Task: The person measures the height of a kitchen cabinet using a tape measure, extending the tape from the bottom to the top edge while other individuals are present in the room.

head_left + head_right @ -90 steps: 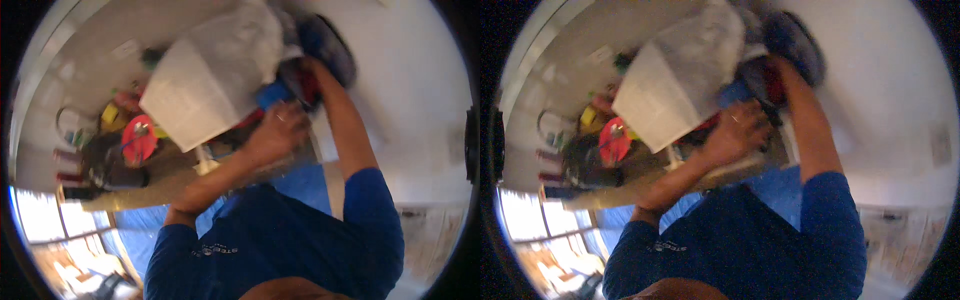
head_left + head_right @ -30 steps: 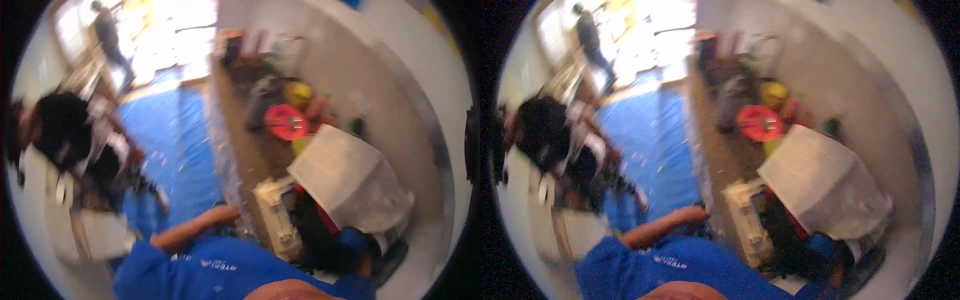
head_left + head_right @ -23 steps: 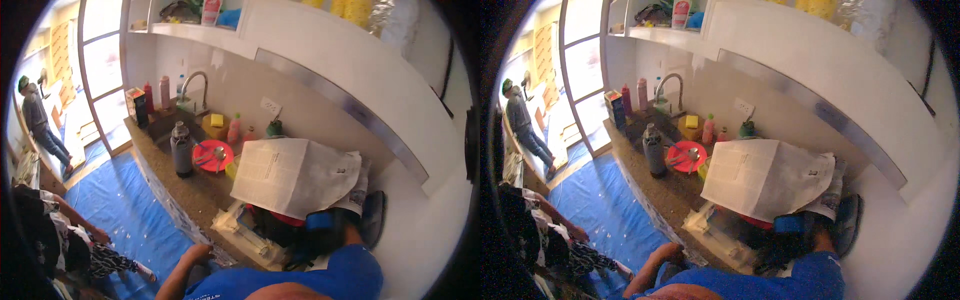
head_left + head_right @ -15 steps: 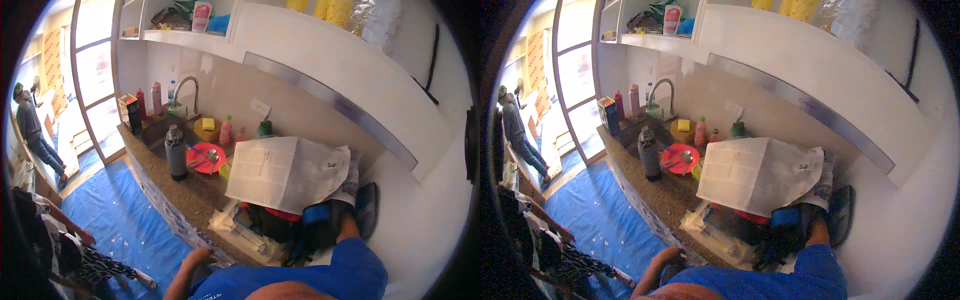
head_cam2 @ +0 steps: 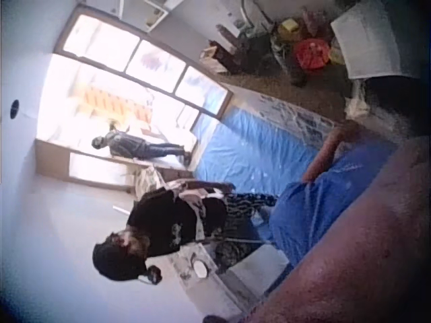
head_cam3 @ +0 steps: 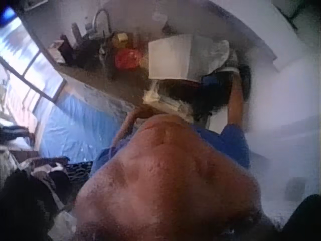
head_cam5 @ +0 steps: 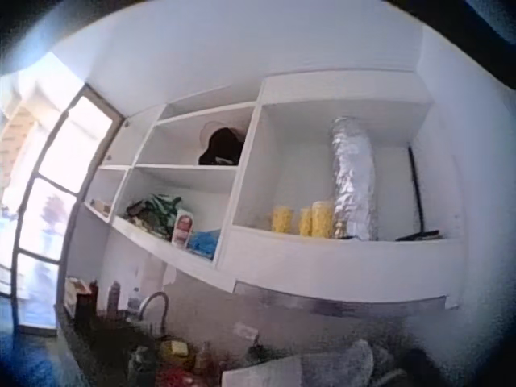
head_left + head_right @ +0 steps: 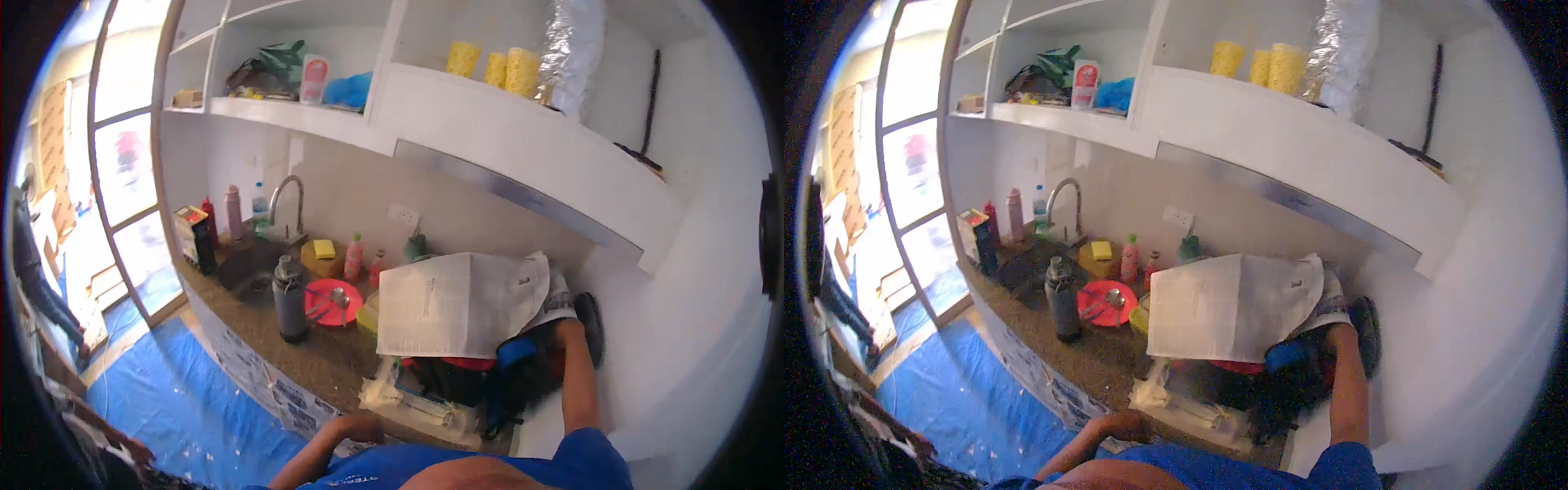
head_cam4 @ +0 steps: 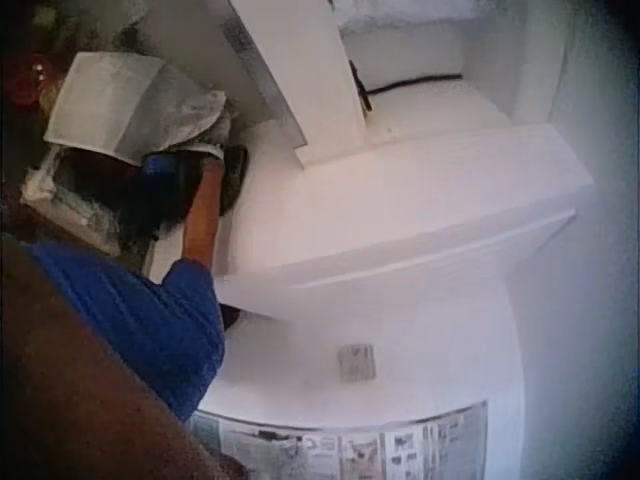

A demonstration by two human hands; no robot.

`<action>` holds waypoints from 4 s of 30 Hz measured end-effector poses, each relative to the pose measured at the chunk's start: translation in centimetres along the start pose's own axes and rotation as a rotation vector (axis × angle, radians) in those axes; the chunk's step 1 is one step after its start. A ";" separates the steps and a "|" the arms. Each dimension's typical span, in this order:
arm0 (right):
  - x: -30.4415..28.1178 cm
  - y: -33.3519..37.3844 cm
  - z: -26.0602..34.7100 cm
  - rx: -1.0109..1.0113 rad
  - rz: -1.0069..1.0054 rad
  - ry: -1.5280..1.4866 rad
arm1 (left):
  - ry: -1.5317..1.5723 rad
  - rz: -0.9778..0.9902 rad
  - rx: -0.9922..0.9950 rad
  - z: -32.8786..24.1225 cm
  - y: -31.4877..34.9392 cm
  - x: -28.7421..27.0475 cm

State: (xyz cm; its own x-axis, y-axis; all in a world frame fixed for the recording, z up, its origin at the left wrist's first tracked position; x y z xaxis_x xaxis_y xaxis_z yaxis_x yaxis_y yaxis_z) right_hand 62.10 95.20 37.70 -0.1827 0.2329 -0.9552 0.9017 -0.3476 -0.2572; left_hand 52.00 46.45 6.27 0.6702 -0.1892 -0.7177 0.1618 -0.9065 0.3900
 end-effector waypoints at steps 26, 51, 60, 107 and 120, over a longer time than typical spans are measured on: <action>0.8 14.2 44.6 -0.490 -0.182 -1.293 | 1.621 0.370 0.517 -0.8 9.5 -11.6; 4.7 16.3 39.1 0.358 -0.447 -1.844 | 0.412 -0.834 0.722 -7.0 9.3 -17.3; 1.8 14.4 39.5 0.190 -0.509 -1.567 | 0.415 -0.791 0.673 -7.0 11.0 -19.5; 5.8 14.5 43.9 0.243 -0.158 -1.711 | 0.862 -0.297 0.340 0.3 11.6 -14.2; -0.8 11.9 38.4 0.149 -0.627 -1.826 | 0.648 -0.165 0.164 2.8 12.1 -12.4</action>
State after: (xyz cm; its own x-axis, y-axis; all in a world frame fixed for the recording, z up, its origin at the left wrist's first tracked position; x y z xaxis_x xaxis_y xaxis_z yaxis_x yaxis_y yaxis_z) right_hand 57.93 56.03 29.82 -0.6293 -0.7115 0.3125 0.5385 -0.6892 -0.4847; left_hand 43.68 36.74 18.30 0.9525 0.1738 -0.2500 0.2212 -0.9592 0.1759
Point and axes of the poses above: each hand's wrist, its own y-axis away from the middle knuckle, its own x-axis out of the palm, z = x × y, the point moved 4 cm from there along -y, towards the middle knuckle, and after that the axes turned 15 degrees about -x, right-handed, at the moved point
